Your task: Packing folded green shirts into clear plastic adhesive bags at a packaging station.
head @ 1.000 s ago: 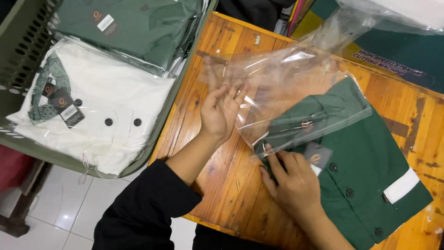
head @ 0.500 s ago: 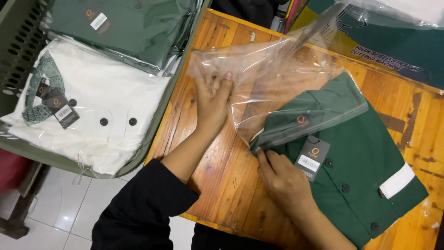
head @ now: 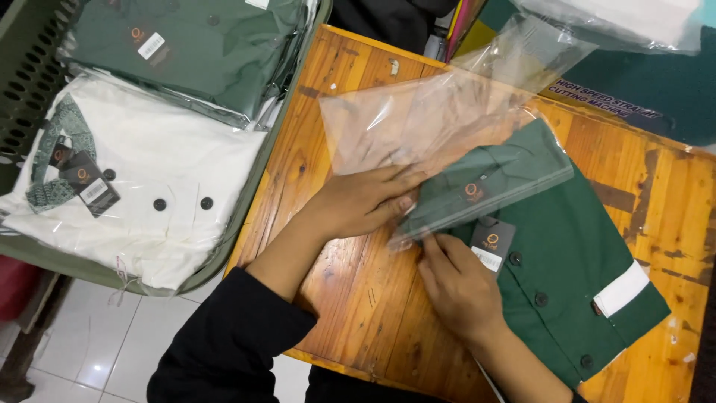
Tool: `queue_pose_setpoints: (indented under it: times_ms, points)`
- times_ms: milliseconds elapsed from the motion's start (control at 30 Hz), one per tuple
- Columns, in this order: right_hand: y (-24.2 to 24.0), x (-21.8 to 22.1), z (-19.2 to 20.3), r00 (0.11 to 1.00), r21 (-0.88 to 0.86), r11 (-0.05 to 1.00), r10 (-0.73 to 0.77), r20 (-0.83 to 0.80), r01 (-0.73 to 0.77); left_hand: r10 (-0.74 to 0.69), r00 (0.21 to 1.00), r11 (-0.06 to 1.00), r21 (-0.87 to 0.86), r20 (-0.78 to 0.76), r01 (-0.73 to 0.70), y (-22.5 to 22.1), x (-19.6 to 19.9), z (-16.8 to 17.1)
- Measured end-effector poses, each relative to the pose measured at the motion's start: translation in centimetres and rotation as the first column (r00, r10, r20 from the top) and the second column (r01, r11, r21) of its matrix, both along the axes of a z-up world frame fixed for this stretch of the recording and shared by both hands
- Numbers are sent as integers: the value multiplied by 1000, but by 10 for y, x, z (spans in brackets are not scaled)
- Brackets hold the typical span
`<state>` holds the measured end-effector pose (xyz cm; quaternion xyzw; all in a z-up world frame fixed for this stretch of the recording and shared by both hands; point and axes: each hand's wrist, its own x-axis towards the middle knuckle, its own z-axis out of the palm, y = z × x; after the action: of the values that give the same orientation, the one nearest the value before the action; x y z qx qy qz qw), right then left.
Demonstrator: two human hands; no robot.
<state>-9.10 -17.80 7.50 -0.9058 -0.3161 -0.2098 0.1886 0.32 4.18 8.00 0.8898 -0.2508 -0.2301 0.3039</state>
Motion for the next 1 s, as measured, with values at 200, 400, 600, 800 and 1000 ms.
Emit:
queue_pose_setpoints:
  times_ms: [200,400,600,800,1000]
  points:
    - [16,6,10,974,-168,982,117,196,-84,87,991,995,-48,103,-82,4,-3,3]
    - [-5,7,4,965,85,988,144,-219,-128,38,976,990,-140,214,-8,21,-1,-3]
    - [-82,68,24,976,-102,974,-210,-62,203,169,875,962,-271,453,-45,26,10,-19]
    - [-105,83,12,928,-299,949,-196,-318,98,617,739,660,-689,270,-299,30,36,-58]
    - [-151,100,10,841,-216,973,-187,-508,86,570,532,792,-245,626,-560,26,78,-18]
